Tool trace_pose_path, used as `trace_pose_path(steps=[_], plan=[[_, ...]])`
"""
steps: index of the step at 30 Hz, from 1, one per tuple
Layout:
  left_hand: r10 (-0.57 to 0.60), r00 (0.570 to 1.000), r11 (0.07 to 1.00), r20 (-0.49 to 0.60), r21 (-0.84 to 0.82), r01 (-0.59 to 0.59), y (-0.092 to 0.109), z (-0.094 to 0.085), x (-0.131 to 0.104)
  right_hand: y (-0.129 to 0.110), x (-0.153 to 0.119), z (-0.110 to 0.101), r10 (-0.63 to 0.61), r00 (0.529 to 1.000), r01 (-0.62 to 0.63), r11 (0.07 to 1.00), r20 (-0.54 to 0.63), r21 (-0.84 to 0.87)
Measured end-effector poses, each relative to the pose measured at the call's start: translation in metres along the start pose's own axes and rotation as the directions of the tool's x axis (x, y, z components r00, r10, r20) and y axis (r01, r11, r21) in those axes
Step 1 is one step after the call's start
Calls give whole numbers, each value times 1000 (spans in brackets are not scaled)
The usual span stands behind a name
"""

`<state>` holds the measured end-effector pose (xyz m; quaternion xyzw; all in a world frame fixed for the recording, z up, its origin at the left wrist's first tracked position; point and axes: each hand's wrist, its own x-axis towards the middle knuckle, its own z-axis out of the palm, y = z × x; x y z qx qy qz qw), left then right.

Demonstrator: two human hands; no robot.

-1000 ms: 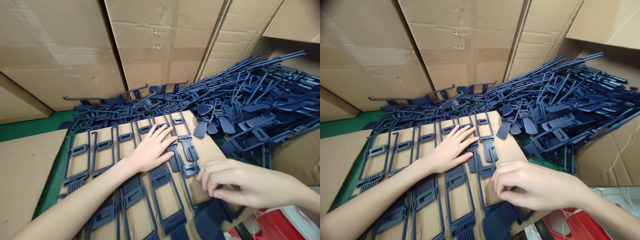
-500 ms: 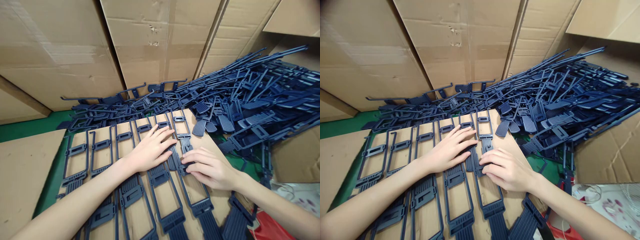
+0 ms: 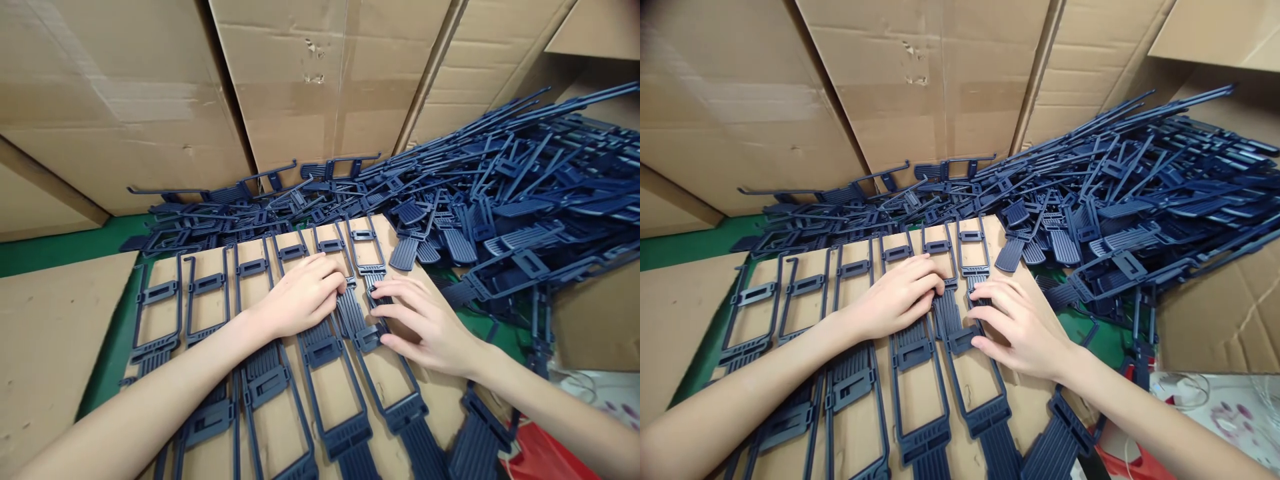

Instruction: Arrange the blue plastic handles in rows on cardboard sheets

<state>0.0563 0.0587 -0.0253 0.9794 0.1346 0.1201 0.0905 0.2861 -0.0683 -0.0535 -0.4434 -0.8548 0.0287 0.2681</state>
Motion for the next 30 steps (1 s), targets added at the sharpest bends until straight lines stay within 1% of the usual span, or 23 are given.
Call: trace_pose_path(steps=[3, 6, 10, 14, 20, 24, 30], plan=[[-9, 1000, 1000, 10, -29, 9, -1, 0, -1, 0, 0, 0, -48, 998, 47, 999, 49, 16], [-5, 1000, 998, -7, -69, 5, -1, -1, -1, 1, -1, 1, -71, 994, 68, 997, 88, 36], [-2, 999, 993, -34, -121, -2, -1, -1, -1, 1, -1, 2, -22, 999, 20, 999, 49, 37], [9, 1000, 991, -29, -133, -13, -2, -1, -2, 1, -1, 1, 16, 1000, -16, 1000, 15, 22], [39, 999, 993, -16, -111, -41, -4, 0, -2, 1, 0, -1, 24, 1000, -24, 1000, 1, 13], [72, 997, 994, -26, -79, -73, -6, -5, -2, 1, 0, 0, 25, 1000, -25, 999, -19, 21], [78, 996, 997, -41, -7, -79, -8, -10, -3, 3, -1, 1, 15, 999, -14, 999, -48, 39]])
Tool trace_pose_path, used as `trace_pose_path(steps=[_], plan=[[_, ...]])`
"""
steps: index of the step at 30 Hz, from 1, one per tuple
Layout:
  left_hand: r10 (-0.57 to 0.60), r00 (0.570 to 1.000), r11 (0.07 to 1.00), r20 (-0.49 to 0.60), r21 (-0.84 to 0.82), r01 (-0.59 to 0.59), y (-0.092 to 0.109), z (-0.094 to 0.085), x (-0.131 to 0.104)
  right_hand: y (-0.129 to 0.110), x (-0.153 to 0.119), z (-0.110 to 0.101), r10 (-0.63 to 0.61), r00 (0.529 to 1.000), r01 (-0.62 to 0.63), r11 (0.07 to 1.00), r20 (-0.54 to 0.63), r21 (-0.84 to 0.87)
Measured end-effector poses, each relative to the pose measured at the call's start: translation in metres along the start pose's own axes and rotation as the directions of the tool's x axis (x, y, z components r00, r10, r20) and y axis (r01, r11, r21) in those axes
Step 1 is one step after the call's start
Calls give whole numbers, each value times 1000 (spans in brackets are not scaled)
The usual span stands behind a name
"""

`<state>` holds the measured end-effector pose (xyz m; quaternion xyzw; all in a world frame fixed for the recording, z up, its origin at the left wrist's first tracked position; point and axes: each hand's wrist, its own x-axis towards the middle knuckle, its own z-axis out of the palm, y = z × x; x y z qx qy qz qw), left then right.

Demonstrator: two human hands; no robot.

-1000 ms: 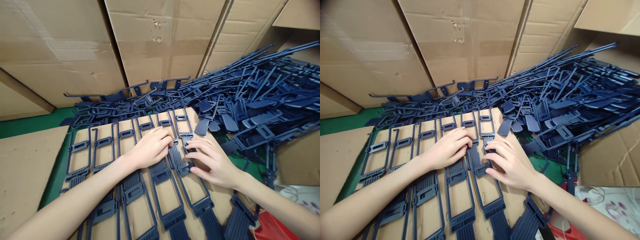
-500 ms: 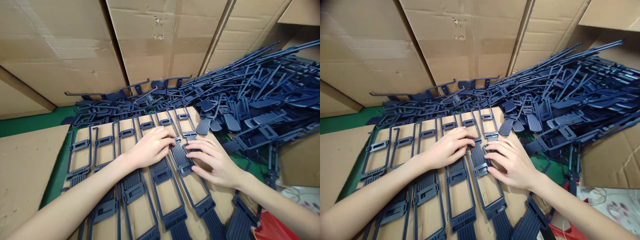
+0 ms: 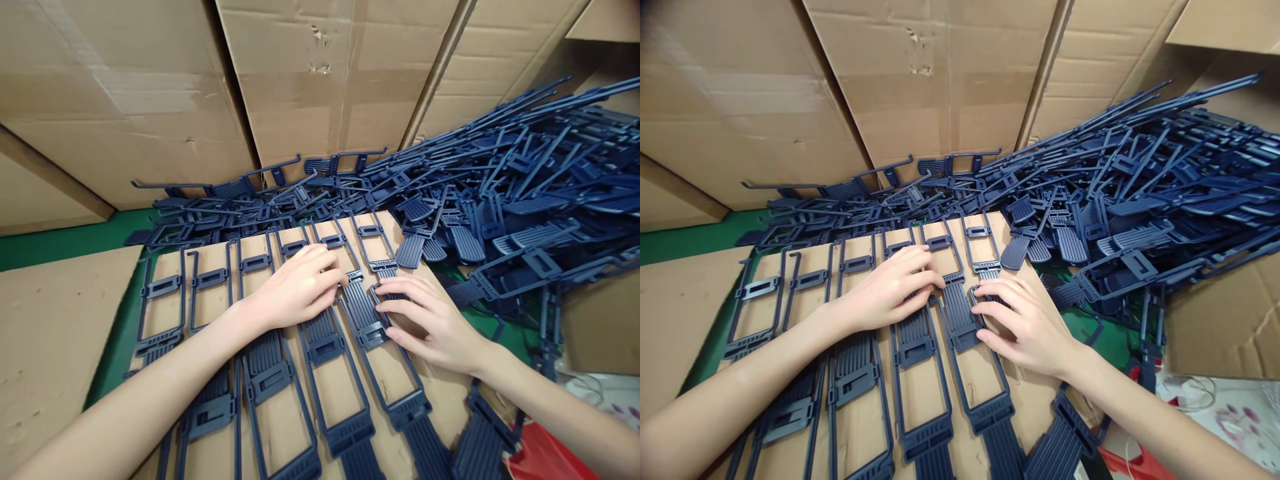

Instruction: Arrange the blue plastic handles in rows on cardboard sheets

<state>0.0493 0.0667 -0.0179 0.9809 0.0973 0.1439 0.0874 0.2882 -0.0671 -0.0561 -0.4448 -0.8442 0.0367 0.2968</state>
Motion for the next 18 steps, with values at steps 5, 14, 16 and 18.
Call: trace_pose_path(steps=[5, 14, 16, 18], plan=[[34, 999, 999, 27, 13, -34, 4, 4, 2, 1, 0, 1, 12, 1000, -12, 1000, 0, 13], [25, 999, 1000, -29, -14, -25, 5, 5, 1, 3, 4, -8, 32, 999, -28, 988, -27, 154], [36, 999, 998, -39, -42, -38, 4, 7, 0, 4, 7, -23, 81, 994, -64, 978, -78, 197], [38, 998, 997, -40, -63, -41, 2, 8, -1, 2, 3, -45, 148, 978, -115, 971, -147, 211]])
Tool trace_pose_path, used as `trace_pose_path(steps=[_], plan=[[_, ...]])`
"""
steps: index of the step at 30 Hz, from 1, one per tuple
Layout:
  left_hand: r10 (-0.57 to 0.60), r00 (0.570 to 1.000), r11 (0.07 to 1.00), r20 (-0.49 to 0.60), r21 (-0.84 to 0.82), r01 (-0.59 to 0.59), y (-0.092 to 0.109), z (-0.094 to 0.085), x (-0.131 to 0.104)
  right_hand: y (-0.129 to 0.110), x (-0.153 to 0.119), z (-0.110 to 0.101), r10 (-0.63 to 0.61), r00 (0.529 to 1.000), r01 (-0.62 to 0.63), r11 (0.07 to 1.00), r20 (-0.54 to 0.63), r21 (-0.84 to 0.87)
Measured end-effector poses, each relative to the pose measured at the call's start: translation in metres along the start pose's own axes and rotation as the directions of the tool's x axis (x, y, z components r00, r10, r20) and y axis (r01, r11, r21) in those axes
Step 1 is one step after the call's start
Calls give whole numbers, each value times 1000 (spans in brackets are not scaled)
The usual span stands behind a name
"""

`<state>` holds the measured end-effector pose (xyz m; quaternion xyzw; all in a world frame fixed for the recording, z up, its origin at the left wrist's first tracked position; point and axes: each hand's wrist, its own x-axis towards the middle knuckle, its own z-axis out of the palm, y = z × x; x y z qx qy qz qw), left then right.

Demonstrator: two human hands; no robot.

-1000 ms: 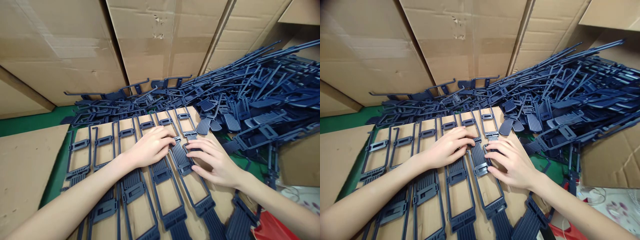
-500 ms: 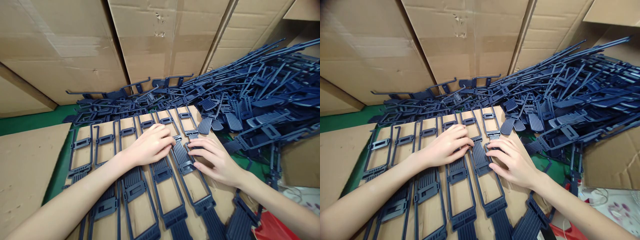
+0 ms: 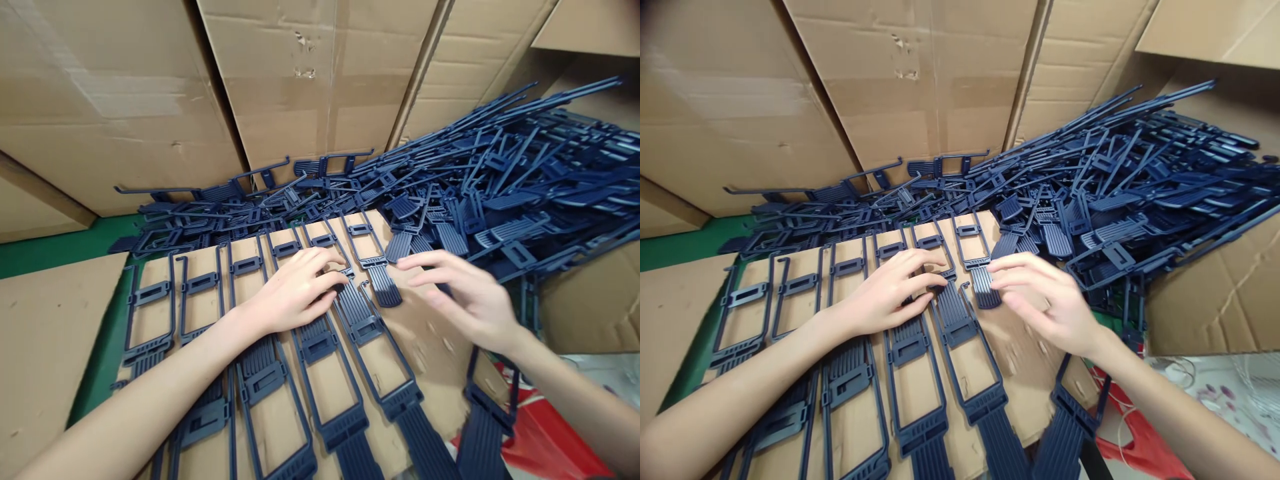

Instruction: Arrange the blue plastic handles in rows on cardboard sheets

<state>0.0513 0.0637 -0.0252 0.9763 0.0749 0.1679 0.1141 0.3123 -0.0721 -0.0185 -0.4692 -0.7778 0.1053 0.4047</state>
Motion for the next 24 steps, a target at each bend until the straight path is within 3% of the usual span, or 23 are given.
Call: trace_pose_path(steps=[3, 6, 7, 8, 10, 12, 14, 16, 18, 20, 24], plan=[[-7, 1000, 1000, 13, -11, 7, -3, 1, -1, -13, -19, -35, 53, 986, -61, 997, -158, -46], [-18, 1000, 1000, 20, -17, 19, -5, 1, -1, -25, -61, -55, 141, 941, -206, 960, -309, -189], [-21, 1000, 1000, 19, -22, 21, -5, 1, -1, -27, -79, -55, 128, 960, -187, 956, -250, -228], [-20, 1000, 999, 22, -27, 21, -5, 1, 0, -28, -96, -51, 82, 974, -134, 961, -212, -244], [-16, 999, 999, 29, -35, 17, -5, 2, 0, -27, -126, -35, 209, 963, -252, 920, -169, -301], [-12, 999, 999, 39, -41, 14, -6, 2, 0, -23, -146, -13, 209, 965, -254, 893, -159, -372], [-12, 999, 999, 44, -47, 14, -7, 3, 1, -17, -155, 6, 159, 941, -264, 898, -300, -353], [-17, 999, 999, 49, -50, 20, -8, 3, 1, -12, -156, 16, 117, 878, -284, 908, -464, -309], [-23, 998, 998, 57, -50, 26, -8, 3, 2, -7, -153, 17, 122, 815, -311, 917, -567, -250], [-27, 997, 998, 66, -52, 31, -8, 2, 2, -2, -152, 13, 156, 791, -322, 929, -592, -185], [-41, 997, 997, 71, -61, 46, -7, 2, 2, 7, -155, 4, 165, 839, -296, 938, -519, -180]])
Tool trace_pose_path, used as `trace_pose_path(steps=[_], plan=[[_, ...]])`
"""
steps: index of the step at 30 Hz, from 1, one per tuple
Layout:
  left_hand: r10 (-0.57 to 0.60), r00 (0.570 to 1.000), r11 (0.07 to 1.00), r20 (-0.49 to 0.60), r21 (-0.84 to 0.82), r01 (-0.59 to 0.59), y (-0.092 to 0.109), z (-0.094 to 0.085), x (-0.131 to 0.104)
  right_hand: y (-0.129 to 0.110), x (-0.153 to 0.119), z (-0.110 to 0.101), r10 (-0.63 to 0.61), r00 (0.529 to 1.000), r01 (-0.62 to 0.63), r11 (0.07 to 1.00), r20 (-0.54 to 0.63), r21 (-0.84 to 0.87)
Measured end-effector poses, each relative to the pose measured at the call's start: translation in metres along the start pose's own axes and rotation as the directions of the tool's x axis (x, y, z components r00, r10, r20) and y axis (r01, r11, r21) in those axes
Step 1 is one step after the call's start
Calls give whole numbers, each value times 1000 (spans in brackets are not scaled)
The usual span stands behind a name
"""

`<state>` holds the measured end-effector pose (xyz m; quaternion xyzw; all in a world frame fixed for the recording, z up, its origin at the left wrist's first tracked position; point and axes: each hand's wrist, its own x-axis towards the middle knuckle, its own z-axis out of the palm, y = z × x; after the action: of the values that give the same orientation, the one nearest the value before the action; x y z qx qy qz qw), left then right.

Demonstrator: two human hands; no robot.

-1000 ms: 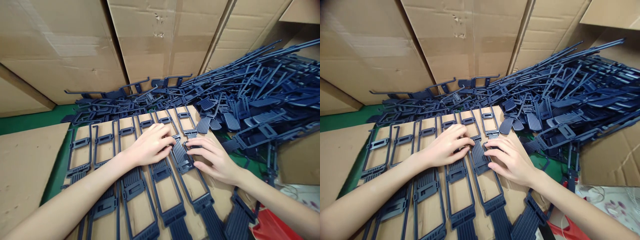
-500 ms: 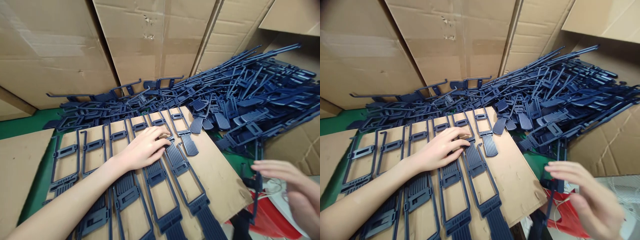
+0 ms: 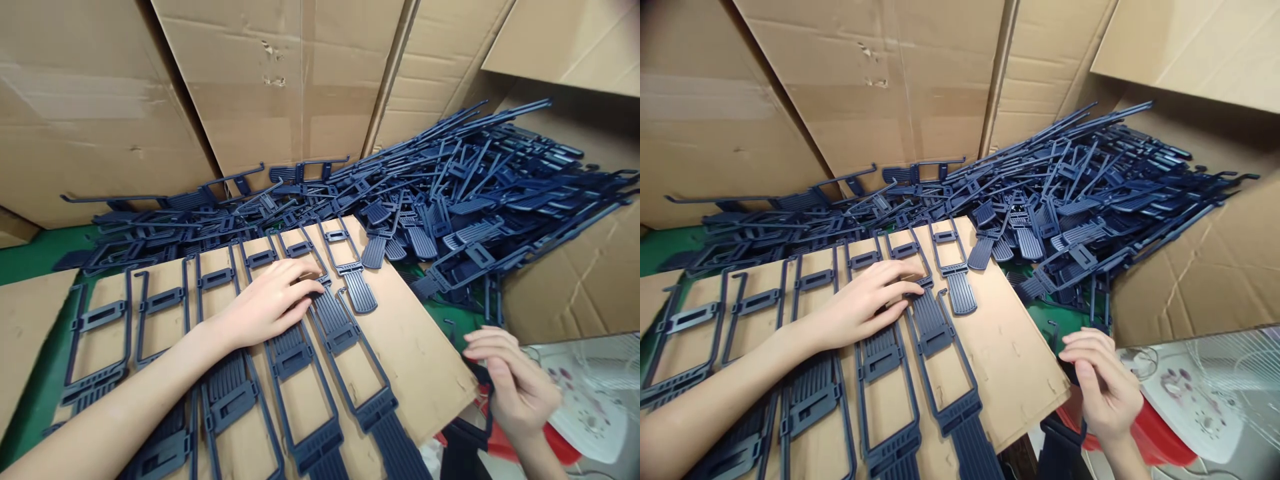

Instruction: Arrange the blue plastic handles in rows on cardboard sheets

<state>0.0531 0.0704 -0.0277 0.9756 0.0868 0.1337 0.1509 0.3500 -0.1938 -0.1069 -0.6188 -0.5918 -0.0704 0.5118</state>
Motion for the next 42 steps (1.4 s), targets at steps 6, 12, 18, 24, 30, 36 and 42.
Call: trace_pose_path(steps=[6, 12, 18, 24, 30, 36, 42], plan=[[1, 1000, 1000, -5, -2, -1, 1, -1, 0, 11, 5, 1, 44, 998, -43, 999, 47, -18], [-3, 1000, 1000, -2, -3, 3, 1, 0, -1, 16, 9, 8, 111, 991, -112, 994, 70, 12], [-7, 1000, 1000, 1, -5, 7, 0, 1, -2, 26, 6, 15, 98, 987, -94, 995, 131, -39], [-12, 1000, 1000, 3, -2, 12, 0, 0, -3, 28, 5, 19, 170, 974, -153, 981, 150, -118], [-8, 1000, 1000, -22, -12, 8, 0, 0, -3, 16, 10, 27, 124, 989, -102, 967, 81, -232], [0, 999, 1000, -36, -9, 0, 0, 1, -2, 12, 11, 26, 53, 991, -22, 971, 122, -238], [1, 999, 1000, -35, -4, -1, 2, 1, -3, 11, 11, 14, -33, 991, 65, 967, 133, -247]])
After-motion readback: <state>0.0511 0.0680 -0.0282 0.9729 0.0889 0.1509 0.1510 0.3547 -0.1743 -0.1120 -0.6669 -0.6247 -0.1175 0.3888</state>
